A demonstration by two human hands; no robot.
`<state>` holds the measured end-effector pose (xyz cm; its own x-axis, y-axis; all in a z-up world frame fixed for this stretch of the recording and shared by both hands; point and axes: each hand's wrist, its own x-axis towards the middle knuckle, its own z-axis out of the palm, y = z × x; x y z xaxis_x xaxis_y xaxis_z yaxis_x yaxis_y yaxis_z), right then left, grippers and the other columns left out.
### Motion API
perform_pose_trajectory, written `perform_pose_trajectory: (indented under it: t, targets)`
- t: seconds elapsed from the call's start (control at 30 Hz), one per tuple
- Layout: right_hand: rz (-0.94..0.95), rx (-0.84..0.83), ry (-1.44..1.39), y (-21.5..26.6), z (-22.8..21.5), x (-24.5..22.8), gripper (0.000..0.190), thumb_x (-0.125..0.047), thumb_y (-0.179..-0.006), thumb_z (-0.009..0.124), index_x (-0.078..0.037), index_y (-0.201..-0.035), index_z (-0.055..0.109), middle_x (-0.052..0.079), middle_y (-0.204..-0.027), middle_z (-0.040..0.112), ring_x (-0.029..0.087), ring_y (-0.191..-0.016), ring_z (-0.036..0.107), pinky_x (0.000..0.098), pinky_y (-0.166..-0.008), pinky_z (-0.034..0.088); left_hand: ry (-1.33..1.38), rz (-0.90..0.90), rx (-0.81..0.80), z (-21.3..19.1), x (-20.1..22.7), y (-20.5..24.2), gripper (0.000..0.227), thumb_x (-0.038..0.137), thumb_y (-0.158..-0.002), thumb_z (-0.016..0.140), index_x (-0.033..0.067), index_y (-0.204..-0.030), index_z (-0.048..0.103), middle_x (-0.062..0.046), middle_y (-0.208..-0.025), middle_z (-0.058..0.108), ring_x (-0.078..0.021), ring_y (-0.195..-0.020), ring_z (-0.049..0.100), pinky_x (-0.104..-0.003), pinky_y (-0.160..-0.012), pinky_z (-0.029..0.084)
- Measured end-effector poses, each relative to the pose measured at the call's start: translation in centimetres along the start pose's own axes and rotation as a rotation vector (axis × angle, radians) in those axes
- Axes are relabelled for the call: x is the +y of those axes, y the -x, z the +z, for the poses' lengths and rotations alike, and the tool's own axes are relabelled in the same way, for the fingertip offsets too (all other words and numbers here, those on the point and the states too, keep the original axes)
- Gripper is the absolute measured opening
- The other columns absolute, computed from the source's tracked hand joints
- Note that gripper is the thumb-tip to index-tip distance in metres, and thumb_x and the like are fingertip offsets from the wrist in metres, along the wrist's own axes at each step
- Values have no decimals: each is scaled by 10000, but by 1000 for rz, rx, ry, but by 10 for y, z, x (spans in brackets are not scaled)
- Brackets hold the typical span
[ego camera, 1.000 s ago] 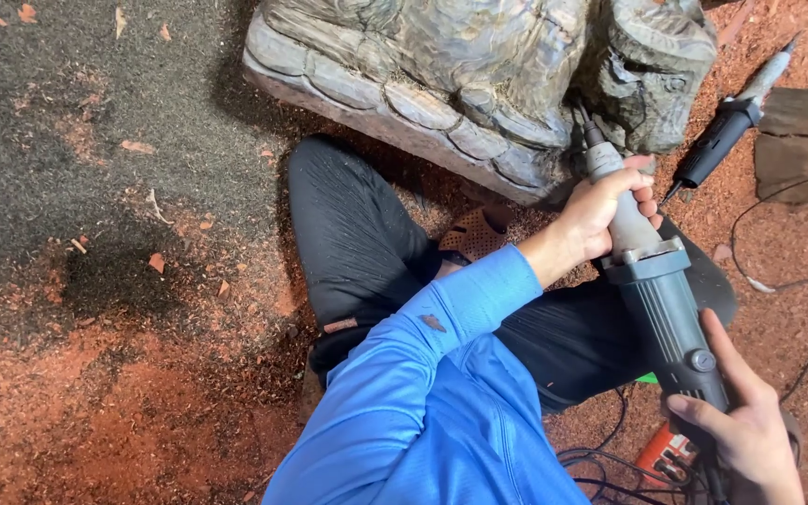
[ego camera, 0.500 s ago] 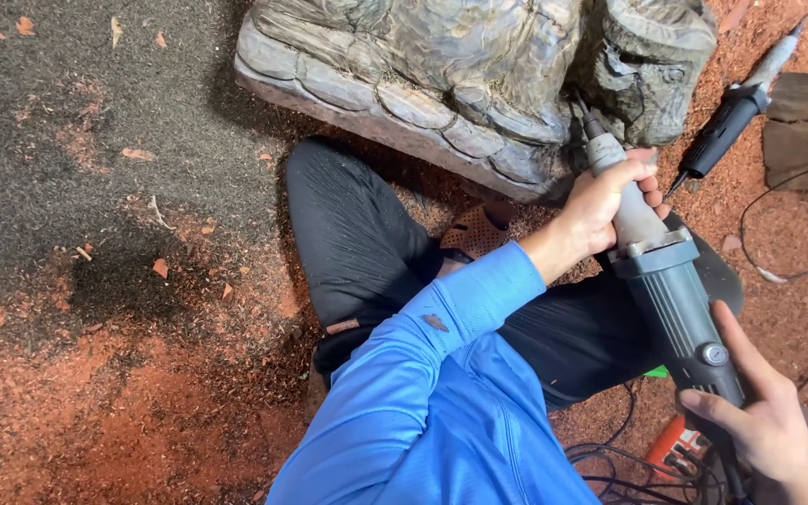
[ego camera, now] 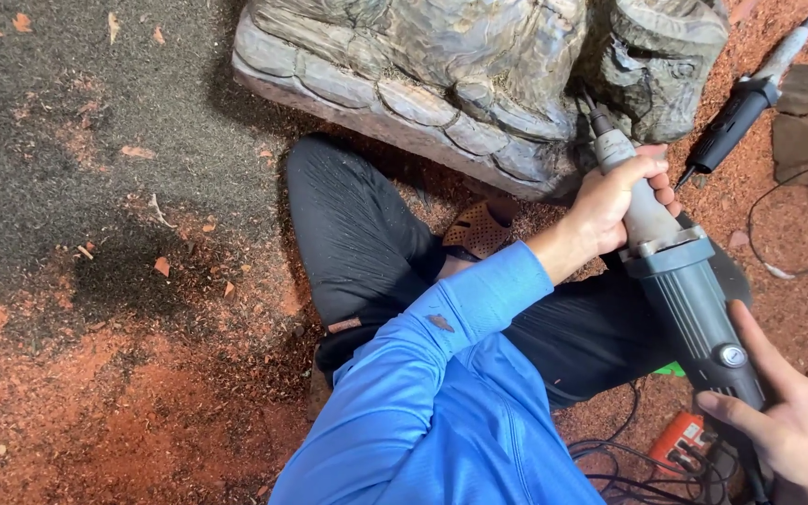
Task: Refining the details of a wooden buffalo sculpture using a handheld rotary carving tool.
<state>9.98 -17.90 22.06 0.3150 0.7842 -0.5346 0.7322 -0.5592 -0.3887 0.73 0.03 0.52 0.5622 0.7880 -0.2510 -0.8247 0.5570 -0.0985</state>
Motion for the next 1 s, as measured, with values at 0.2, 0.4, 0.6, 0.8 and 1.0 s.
perform_pose_trajectory:
  t: [0.2, 0.4, 0.6, 0.8, 1.0]
  targets:
    - [-8, -6, -6, -1, -4, 7, 1155, 296, -551, 700, -4, -1618, 376, 281, -1495, 544, 374, -1207, 606, 465, -1006, 461, 16, 17, -17, -1, -6, 2, 572, 131, -922, 668, -6, -1434, 452, -81, -796, 627, -173, -673, 647, -359, -618, 607]
    - [64, -5, 24, 2, -5, -8, 1172, 319, -578, 679, -13, -1647, 331, 299, -1485, 537, 409, -1163, 632, 507, -944, 503, 23, 31, -55, 4, -7, 6, 605, 124, -940, 646, -11, -1477, 401, -81, -778, 623, -206, -646, 665, -357, -606, 583]
    - [89, 16, -14, 4, -6, -12, 1170, 371, -591, 649, -20, -1650, 342, 296, -1481, 545, 415, -1142, 633, 501, -934, 502, 45, 37, -59, 4, -8, 4, 599, 127, -931, 656, -7, -1457, 402, -84, -771, 624, -209, -635, 661, -353, -581, 578]
    - [172, -7, -19, 7, -5, -3, 1208, 357, -643, 674, -88, -1708, 321, 305, -1386, 617, 457, -890, 713, 539, -693, 591, 85, 30, -44, 2, -12, 7, 609, 101, -935, 641, 1, -1488, 407, -98, -780, 619, -174, -686, 632, -349, -606, 591]
    - [168, 35, -36, 15, 1, -12, 1179, 360, -635, 670, -44, -1689, 330, 318, -1417, 586, 483, -906, 703, 566, -637, 601, 52, 25, -76, 7, -10, 14, 696, 116, -936, 633, 25, -1555, 328, -83, -763, 627, -201, -639, 657, -343, -594, 569]
